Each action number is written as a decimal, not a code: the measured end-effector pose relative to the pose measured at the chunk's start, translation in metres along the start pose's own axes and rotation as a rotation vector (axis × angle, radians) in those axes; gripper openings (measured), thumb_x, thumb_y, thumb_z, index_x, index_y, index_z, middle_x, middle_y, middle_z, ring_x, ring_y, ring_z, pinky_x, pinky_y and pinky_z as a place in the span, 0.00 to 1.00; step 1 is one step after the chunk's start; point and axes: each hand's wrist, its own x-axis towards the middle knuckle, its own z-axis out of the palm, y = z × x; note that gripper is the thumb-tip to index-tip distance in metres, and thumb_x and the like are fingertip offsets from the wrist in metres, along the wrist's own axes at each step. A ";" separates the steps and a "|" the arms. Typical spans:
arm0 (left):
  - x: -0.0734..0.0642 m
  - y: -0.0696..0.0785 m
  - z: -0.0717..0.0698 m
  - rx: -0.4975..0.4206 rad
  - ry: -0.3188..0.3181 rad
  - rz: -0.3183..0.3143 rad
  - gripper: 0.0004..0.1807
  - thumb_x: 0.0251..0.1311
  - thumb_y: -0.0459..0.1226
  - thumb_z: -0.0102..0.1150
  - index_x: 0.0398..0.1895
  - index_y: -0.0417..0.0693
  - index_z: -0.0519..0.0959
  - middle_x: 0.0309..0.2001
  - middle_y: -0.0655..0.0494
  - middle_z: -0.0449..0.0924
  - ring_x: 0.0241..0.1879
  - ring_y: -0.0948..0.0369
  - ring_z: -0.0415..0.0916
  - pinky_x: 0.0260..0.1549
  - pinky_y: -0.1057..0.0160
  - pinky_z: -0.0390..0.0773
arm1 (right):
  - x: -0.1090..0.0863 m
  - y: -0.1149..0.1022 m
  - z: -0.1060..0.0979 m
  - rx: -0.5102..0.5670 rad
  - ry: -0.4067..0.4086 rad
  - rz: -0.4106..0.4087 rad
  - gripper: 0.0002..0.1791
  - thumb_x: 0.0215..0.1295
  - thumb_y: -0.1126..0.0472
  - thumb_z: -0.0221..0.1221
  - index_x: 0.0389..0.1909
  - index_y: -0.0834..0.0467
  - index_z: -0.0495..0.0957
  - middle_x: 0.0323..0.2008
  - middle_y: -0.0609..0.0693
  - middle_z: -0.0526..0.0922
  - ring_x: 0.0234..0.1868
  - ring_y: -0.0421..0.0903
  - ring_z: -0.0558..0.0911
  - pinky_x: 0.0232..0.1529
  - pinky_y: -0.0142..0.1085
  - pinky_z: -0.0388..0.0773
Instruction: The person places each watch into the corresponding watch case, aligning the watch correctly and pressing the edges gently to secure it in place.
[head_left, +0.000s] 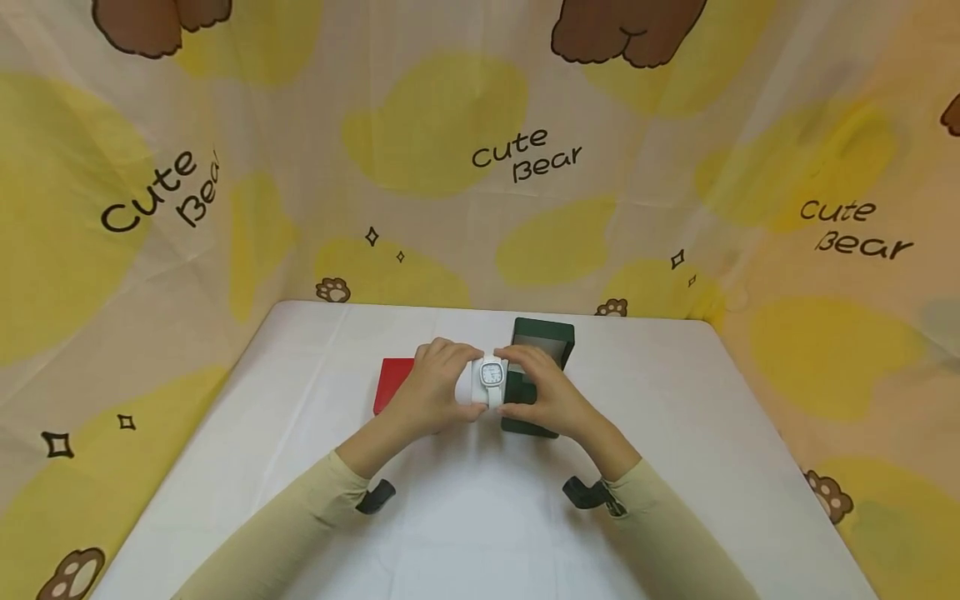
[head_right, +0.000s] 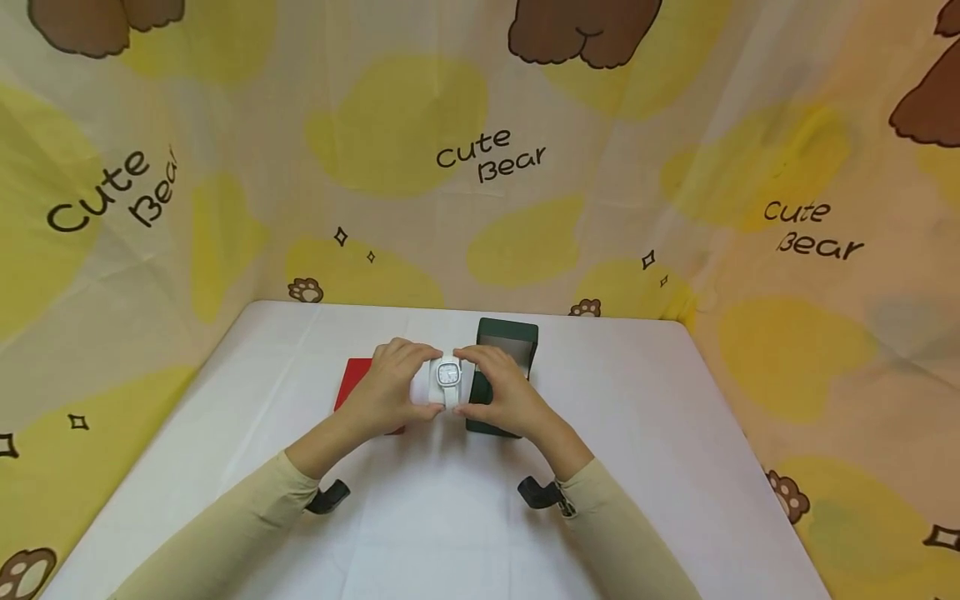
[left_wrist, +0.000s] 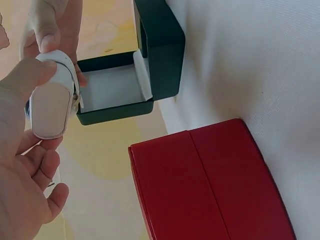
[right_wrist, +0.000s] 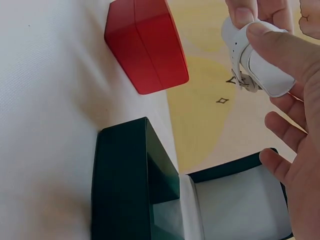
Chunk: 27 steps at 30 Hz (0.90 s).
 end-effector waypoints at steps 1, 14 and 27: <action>-0.001 0.000 0.000 -0.003 0.004 0.001 0.37 0.38 0.53 0.75 0.54 0.52 0.74 0.50 0.61 0.77 0.49 0.61 0.66 0.50 0.57 0.64 | 0.000 0.000 0.001 -0.006 0.004 -0.008 0.44 0.50 0.46 0.72 0.68 0.45 0.63 0.65 0.46 0.68 0.67 0.48 0.65 0.65 0.52 0.64; -0.003 -0.004 -0.007 -0.103 -0.084 0.030 0.43 0.38 0.49 0.78 0.61 0.51 0.69 0.58 0.60 0.72 0.57 0.60 0.62 0.54 0.55 0.62 | 0.001 0.004 0.002 -0.008 0.041 -0.029 0.45 0.45 0.46 0.74 0.66 0.45 0.65 0.64 0.44 0.69 0.67 0.47 0.65 0.65 0.53 0.61; -0.004 -0.006 -0.005 -0.093 -0.082 0.042 0.40 0.39 0.51 0.77 0.58 0.53 0.71 0.55 0.62 0.75 0.54 0.62 0.64 0.56 0.55 0.62 | -0.001 0.001 0.006 -0.042 0.036 -0.026 0.44 0.45 0.47 0.74 0.65 0.45 0.65 0.64 0.43 0.69 0.67 0.46 0.65 0.67 0.53 0.57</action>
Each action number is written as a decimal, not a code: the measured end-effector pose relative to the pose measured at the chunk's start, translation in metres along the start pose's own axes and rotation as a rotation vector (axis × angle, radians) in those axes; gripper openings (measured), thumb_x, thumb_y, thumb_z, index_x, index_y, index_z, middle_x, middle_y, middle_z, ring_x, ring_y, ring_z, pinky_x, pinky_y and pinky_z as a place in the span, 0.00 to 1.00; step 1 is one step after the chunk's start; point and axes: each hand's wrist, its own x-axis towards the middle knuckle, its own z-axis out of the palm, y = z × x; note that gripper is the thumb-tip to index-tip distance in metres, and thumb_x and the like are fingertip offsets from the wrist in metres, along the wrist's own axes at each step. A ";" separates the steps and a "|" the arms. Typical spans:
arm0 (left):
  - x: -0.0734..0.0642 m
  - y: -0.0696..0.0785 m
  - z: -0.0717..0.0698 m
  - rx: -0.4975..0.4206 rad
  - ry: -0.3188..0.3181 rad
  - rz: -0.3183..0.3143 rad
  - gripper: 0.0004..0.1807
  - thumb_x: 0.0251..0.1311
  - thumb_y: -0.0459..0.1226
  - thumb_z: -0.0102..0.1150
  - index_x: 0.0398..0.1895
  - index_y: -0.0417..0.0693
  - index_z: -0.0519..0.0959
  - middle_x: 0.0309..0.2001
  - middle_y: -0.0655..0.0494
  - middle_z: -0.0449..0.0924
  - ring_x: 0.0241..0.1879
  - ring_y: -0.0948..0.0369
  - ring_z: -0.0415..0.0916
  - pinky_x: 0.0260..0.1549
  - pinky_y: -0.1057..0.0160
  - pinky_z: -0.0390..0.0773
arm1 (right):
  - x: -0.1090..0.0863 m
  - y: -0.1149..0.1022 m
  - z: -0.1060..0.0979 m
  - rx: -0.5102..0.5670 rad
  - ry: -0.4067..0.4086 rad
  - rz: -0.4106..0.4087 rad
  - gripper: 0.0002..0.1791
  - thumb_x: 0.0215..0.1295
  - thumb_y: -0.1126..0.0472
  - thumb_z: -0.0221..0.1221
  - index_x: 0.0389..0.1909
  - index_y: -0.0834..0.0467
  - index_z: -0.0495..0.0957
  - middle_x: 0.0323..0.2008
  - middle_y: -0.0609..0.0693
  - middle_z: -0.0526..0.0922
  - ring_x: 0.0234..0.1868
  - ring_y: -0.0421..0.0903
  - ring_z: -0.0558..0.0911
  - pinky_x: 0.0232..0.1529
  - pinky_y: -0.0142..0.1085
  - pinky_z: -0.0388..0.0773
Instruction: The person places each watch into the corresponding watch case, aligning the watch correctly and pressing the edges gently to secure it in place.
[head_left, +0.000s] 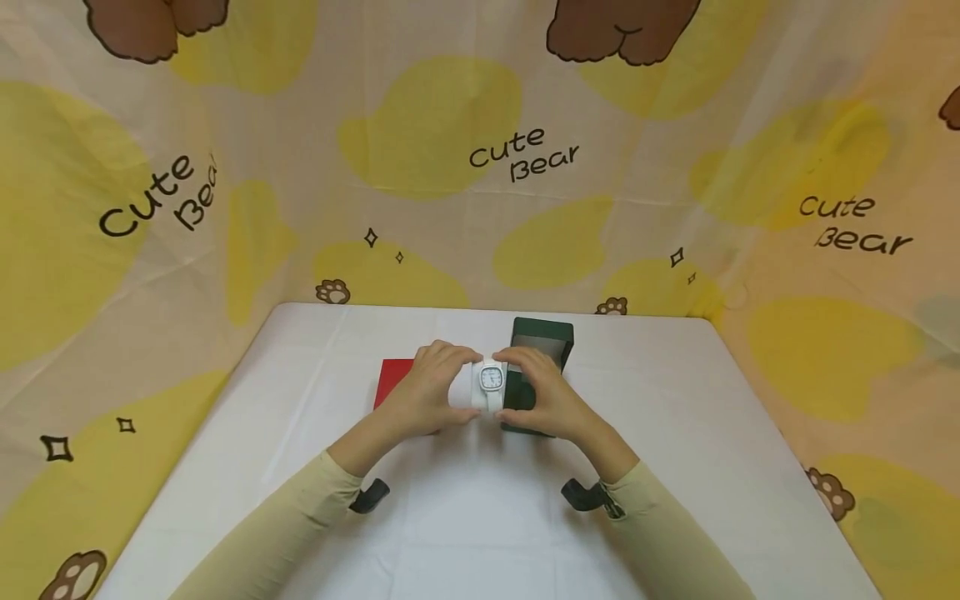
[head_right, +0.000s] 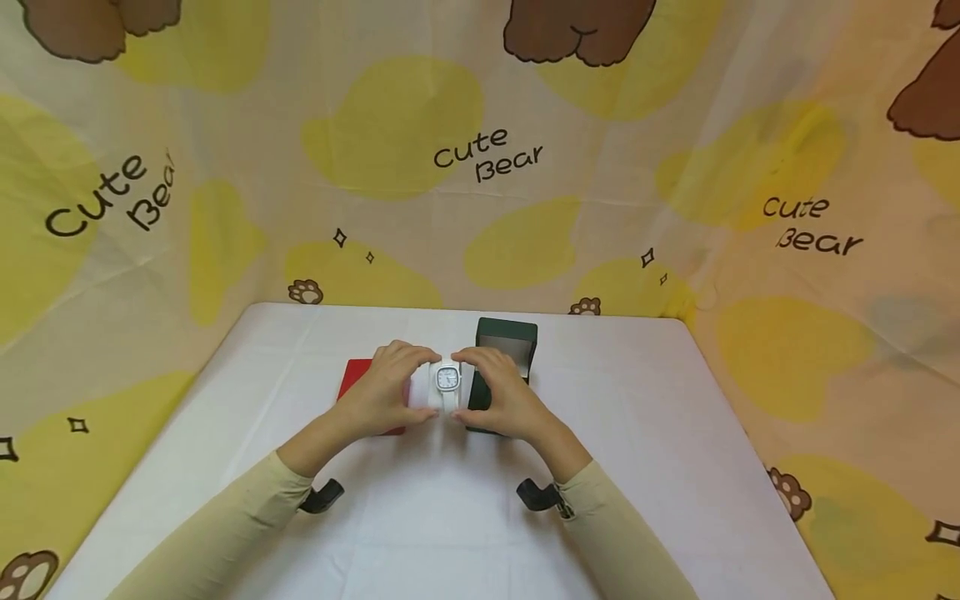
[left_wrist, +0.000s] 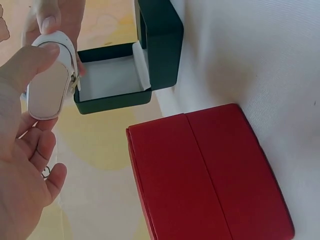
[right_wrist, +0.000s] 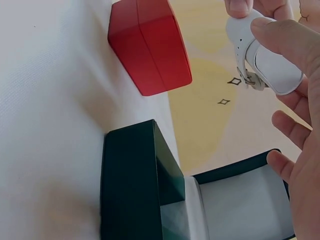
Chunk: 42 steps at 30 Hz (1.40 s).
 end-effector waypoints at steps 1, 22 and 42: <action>0.000 0.000 0.001 0.001 0.002 0.002 0.40 0.39 0.51 0.77 0.58 0.53 0.71 0.54 0.62 0.75 0.54 0.62 0.64 0.56 0.55 0.62 | 0.000 0.000 0.000 -0.002 0.001 0.001 0.44 0.45 0.47 0.73 0.65 0.45 0.65 0.64 0.43 0.69 0.67 0.46 0.64 0.67 0.53 0.57; 0.005 -0.001 0.007 -0.002 0.055 -0.009 0.40 0.39 0.51 0.76 0.59 0.54 0.70 0.55 0.63 0.73 0.55 0.61 0.64 0.54 0.55 0.63 | 0.000 -0.002 0.000 0.025 0.040 0.034 0.43 0.50 0.47 0.72 0.67 0.45 0.64 0.65 0.42 0.69 0.67 0.46 0.65 0.67 0.53 0.58; 0.004 0.005 0.005 0.072 0.017 -0.024 0.41 0.39 0.53 0.75 0.59 0.52 0.71 0.56 0.60 0.73 0.55 0.60 0.64 0.55 0.53 0.62 | 0.001 -0.013 0.006 0.140 0.142 0.079 0.21 0.55 0.52 0.69 0.51 0.42 0.76 0.60 0.40 0.74 0.62 0.43 0.70 0.60 0.49 0.70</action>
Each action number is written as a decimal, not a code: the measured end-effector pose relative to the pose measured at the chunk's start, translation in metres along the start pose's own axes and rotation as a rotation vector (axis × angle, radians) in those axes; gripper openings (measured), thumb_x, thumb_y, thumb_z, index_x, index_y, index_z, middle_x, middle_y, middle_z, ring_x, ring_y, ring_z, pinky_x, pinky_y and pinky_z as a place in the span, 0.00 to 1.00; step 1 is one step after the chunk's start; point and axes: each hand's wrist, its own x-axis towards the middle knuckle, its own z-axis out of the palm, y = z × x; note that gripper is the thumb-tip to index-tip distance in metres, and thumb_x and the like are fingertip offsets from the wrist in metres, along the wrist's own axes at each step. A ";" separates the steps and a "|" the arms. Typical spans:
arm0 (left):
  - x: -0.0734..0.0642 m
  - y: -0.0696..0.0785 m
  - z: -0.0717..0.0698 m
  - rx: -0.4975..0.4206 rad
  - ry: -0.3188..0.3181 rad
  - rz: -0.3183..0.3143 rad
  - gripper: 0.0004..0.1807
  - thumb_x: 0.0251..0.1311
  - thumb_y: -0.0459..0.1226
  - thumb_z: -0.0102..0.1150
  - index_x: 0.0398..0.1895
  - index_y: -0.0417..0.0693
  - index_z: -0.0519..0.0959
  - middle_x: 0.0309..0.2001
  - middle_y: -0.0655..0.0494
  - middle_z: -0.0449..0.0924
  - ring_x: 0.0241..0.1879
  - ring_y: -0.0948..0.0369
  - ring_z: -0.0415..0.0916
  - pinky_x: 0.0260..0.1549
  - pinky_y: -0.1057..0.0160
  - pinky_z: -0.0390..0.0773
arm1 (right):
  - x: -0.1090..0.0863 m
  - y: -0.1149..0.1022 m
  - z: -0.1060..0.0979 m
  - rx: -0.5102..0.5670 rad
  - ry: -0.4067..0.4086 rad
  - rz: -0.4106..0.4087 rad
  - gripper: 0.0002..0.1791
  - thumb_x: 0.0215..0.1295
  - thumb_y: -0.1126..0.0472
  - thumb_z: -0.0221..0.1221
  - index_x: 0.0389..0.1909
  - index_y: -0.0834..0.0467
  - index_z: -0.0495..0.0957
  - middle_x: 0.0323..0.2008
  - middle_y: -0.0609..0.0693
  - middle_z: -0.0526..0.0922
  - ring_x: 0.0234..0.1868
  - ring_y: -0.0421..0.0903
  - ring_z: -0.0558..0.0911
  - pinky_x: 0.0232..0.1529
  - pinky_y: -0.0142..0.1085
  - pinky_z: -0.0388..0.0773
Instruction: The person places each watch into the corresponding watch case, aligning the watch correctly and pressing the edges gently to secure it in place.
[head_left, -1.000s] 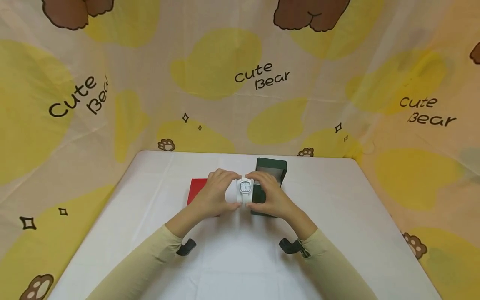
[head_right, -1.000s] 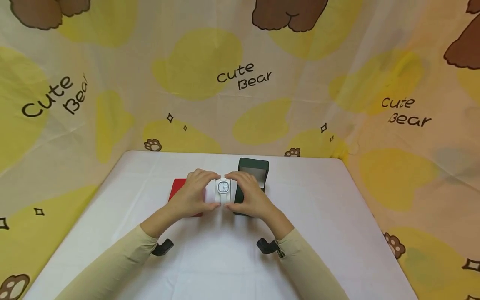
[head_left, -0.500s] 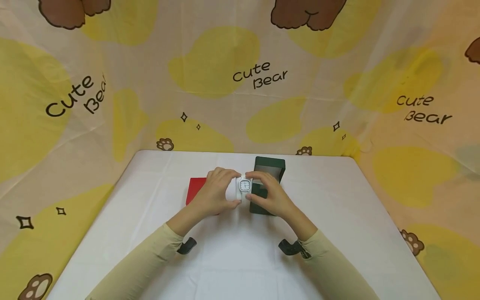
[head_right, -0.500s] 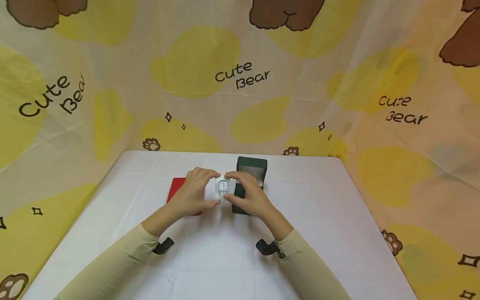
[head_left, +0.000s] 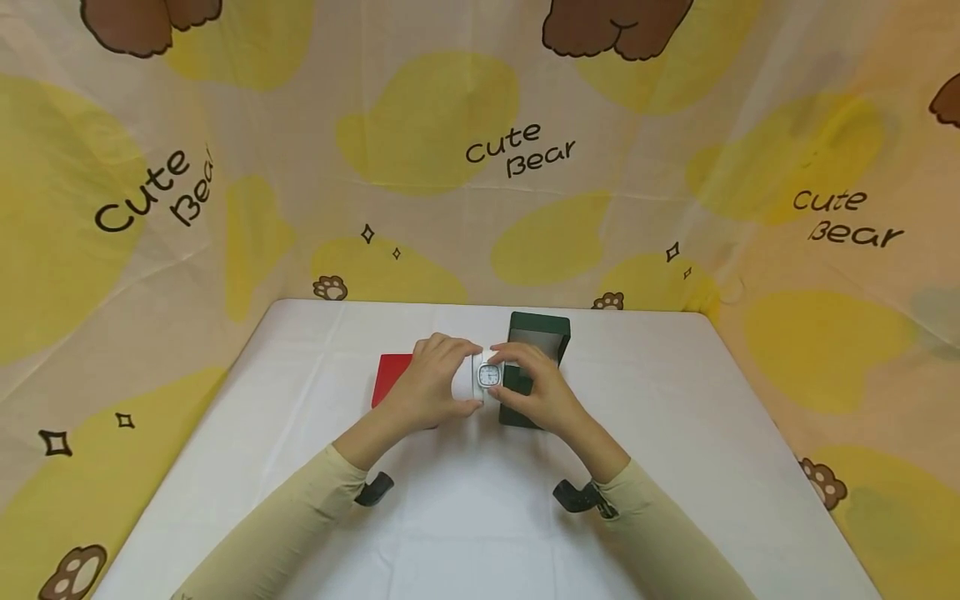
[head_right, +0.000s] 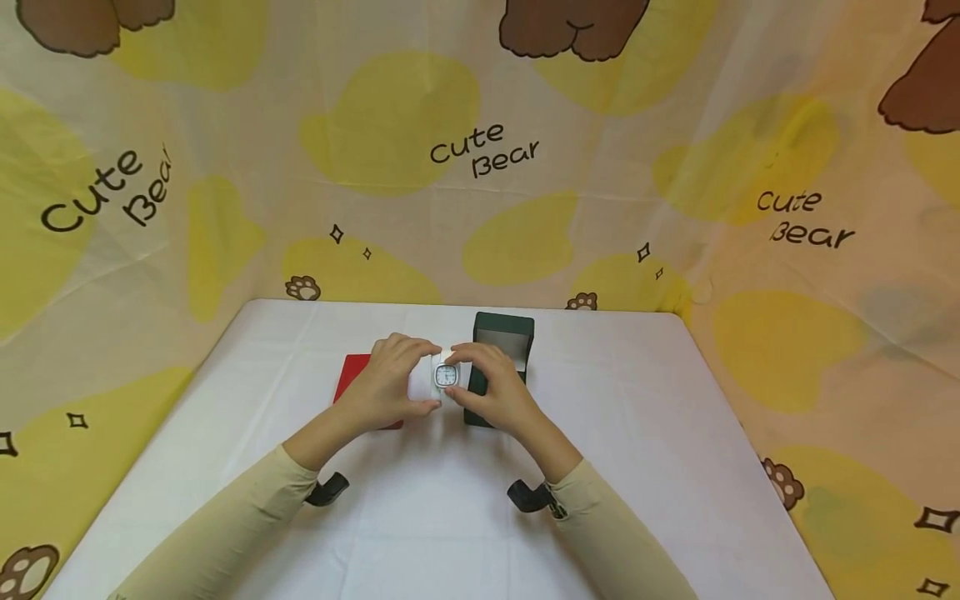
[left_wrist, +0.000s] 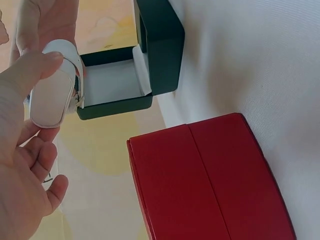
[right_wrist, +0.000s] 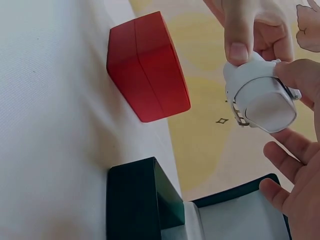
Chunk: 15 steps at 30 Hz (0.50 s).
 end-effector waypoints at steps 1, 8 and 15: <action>0.000 0.000 0.000 -0.004 -0.002 -0.002 0.41 0.39 0.53 0.75 0.60 0.52 0.71 0.56 0.60 0.73 0.55 0.60 0.64 0.55 0.53 0.62 | 0.000 0.000 0.000 0.003 -0.001 0.001 0.21 0.55 0.52 0.69 0.51 0.42 0.76 0.60 0.40 0.75 0.62 0.43 0.70 0.60 0.49 0.69; 0.000 -0.001 0.001 -0.006 0.013 0.016 0.41 0.39 0.53 0.76 0.59 0.52 0.71 0.56 0.61 0.73 0.55 0.61 0.64 0.55 0.53 0.63 | 0.000 -0.001 -0.001 -0.008 0.008 -0.003 0.21 0.55 0.51 0.69 0.50 0.42 0.77 0.60 0.41 0.75 0.61 0.44 0.71 0.60 0.50 0.69; -0.001 -0.002 0.004 -0.002 0.027 0.052 0.40 0.40 0.53 0.75 0.59 0.53 0.71 0.56 0.61 0.73 0.54 0.61 0.65 0.53 0.54 0.63 | -0.001 0.000 -0.001 -0.021 0.023 0.017 0.21 0.56 0.49 0.68 0.51 0.41 0.77 0.57 0.40 0.77 0.59 0.42 0.72 0.56 0.48 0.73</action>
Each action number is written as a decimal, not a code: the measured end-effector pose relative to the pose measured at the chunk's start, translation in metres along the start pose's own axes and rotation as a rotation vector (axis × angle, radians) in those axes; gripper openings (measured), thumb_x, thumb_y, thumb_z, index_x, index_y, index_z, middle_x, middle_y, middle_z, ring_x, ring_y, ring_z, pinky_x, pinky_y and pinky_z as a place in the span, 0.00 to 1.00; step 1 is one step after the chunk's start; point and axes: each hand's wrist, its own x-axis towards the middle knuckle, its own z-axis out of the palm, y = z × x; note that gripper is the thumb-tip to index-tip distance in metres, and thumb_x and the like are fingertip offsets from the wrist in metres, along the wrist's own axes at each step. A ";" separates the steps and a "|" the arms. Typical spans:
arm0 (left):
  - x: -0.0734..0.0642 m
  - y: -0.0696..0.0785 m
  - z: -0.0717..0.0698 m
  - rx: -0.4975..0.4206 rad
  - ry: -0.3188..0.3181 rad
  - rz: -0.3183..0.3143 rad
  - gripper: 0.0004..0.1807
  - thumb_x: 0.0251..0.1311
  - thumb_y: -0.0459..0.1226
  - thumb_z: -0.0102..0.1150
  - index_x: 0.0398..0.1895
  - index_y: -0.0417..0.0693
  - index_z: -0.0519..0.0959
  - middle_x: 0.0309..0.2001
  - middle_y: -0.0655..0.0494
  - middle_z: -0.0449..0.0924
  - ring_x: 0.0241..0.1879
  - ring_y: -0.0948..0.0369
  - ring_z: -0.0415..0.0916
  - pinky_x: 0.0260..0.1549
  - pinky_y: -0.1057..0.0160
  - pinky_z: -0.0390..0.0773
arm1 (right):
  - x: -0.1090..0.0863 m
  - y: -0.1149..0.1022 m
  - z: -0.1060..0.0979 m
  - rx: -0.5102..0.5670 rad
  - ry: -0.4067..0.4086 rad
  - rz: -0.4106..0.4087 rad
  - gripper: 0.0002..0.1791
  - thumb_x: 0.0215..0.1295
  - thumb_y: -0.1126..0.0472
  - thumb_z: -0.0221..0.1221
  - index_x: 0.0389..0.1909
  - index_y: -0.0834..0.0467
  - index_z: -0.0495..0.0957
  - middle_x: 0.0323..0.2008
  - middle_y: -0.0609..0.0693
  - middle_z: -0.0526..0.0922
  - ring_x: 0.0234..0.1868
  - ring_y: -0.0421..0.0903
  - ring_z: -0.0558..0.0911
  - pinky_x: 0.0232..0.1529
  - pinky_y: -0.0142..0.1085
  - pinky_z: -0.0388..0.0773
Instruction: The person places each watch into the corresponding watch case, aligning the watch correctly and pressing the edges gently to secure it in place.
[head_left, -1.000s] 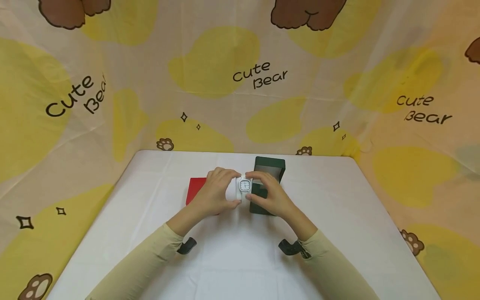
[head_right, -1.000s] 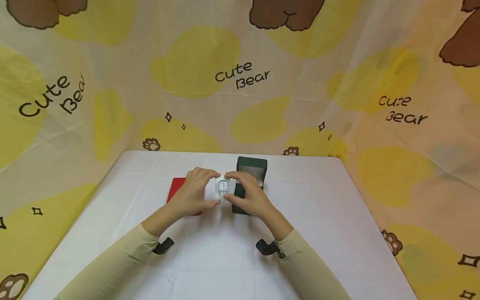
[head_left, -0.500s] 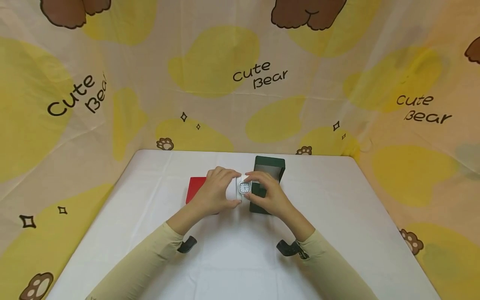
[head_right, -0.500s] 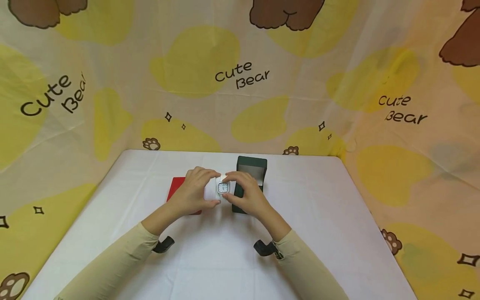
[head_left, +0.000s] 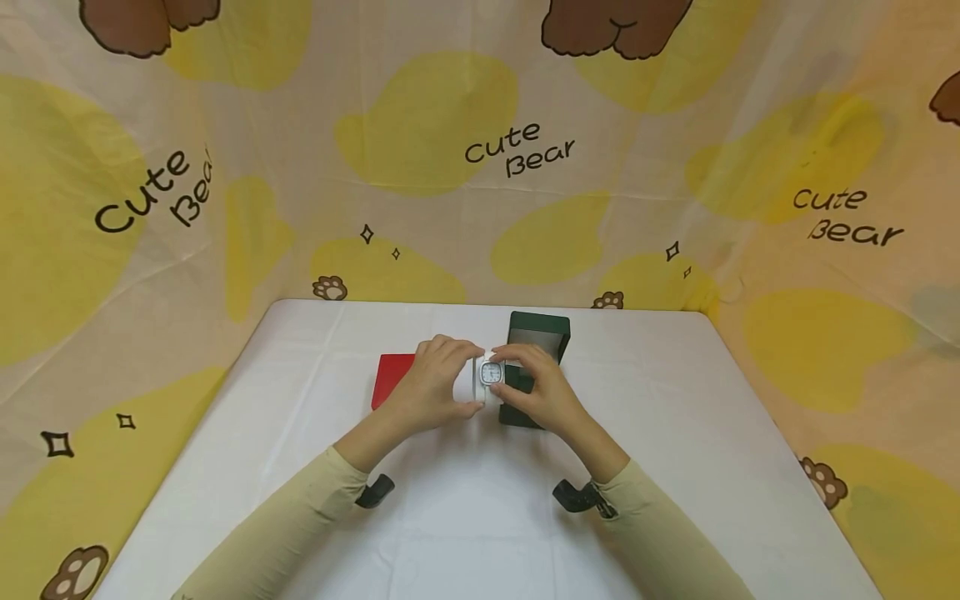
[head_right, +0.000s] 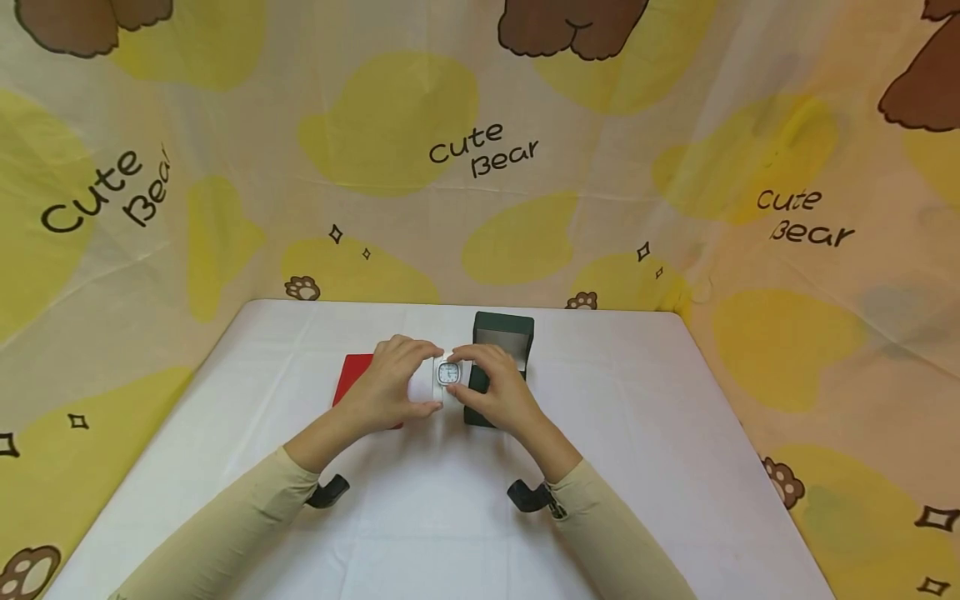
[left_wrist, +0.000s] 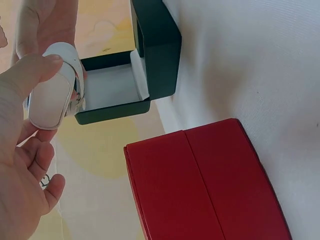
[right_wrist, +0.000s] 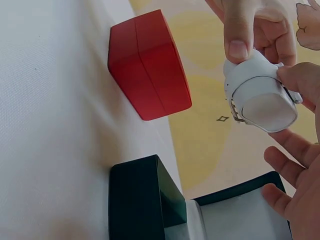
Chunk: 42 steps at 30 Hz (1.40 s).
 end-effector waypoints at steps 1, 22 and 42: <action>0.000 0.000 0.000 -0.002 0.001 0.002 0.40 0.40 0.53 0.75 0.59 0.53 0.71 0.55 0.61 0.73 0.53 0.61 0.65 0.53 0.54 0.63 | 0.000 0.000 0.000 -0.002 0.001 -0.001 0.21 0.56 0.49 0.68 0.51 0.41 0.77 0.57 0.40 0.77 0.59 0.42 0.72 0.56 0.47 0.72; 0.002 0.004 -0.004 -0.070 -0.056 -0.068 0.41 0.41 0.52 0.75 0.61 0.54 0.71 0.58 0.62 0.74 0.55 0.61 0.64 0.55 0.55 0.64 | -0.008 0.004 -0.016 -0.132 -0.154 -0.021 0.43 0.52 0.44 0.70 0.69 0.43 0.62 0.63 0.40 0.70 0.66 0.46 0.65 0.65 0.54 0.62; 0.017 0.008 0.010 -0.130 -0.033 -0.078 0.40 0.39 0.50 0.77 0.60 0.54 0.72 0.56 0.63 0.76 0.53 0.64 0.66 0.56 0.56 0.64 | -0.007 0.014 -0.037 -0.240 -0.158 -0.026 0.43 0.48 0.42 0.71 0.66 0.48 0.67 0.61 0.42 0.73 0.66 0.45 0.66 0.67 0.55 0.53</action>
